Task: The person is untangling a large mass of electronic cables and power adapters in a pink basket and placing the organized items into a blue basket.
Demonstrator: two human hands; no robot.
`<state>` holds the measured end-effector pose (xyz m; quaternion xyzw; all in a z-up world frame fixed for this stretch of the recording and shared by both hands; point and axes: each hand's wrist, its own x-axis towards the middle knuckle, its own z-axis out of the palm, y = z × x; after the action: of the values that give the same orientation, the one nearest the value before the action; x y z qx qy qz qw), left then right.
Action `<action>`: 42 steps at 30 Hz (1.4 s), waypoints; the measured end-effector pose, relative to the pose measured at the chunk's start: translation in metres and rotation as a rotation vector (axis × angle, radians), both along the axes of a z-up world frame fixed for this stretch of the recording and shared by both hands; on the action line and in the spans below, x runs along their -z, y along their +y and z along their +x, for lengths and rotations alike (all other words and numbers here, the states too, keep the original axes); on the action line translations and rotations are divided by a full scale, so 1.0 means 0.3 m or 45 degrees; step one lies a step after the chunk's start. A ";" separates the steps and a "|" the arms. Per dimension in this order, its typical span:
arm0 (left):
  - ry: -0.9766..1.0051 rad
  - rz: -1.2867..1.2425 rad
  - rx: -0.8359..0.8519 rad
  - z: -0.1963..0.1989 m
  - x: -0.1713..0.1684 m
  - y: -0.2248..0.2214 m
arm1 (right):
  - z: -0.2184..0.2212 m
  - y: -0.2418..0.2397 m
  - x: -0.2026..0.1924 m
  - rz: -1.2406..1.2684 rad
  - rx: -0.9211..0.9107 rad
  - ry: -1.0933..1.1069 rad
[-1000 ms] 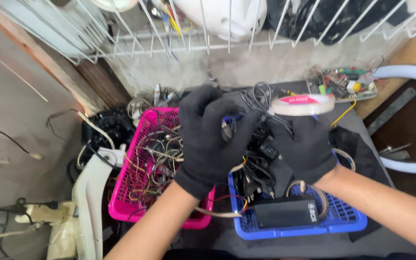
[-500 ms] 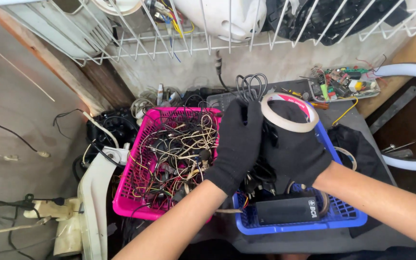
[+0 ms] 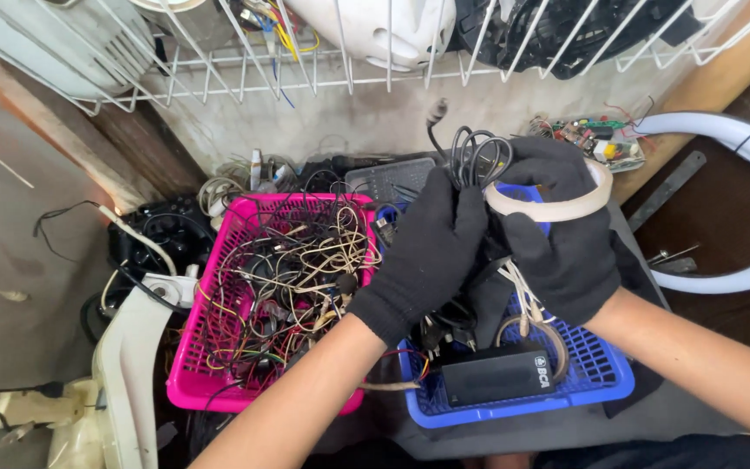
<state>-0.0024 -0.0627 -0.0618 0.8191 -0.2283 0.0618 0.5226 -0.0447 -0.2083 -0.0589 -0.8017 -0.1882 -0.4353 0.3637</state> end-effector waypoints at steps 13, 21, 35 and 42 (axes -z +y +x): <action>-0.057 -0.101 0.177 0.038 0.102 -0.038 | 0.013 -0.163 0.190 0.286 0.308 0.633; 0.156 -0.155 0.246 0.055 0.108 -0.073 | -0.022 -0.147 0.128 0.378 0.395 0.857; 0.198 -0.096 0.270 0.038 0.019 -0.117 | 0.009 -0.220 0.078 -0.072 0.276 1.179; 0.134 0.097 0.288 0.028 0.000 -0.188 | -0.024 -0.403 0.022 -0.176 -0.057 1.340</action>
<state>0.0060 -0.1191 -0.0619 0.8095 -0.2937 -0.0492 0.5059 -0.0518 -0.3293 -0.0655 -0.9297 -0.0255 0.0473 0.3645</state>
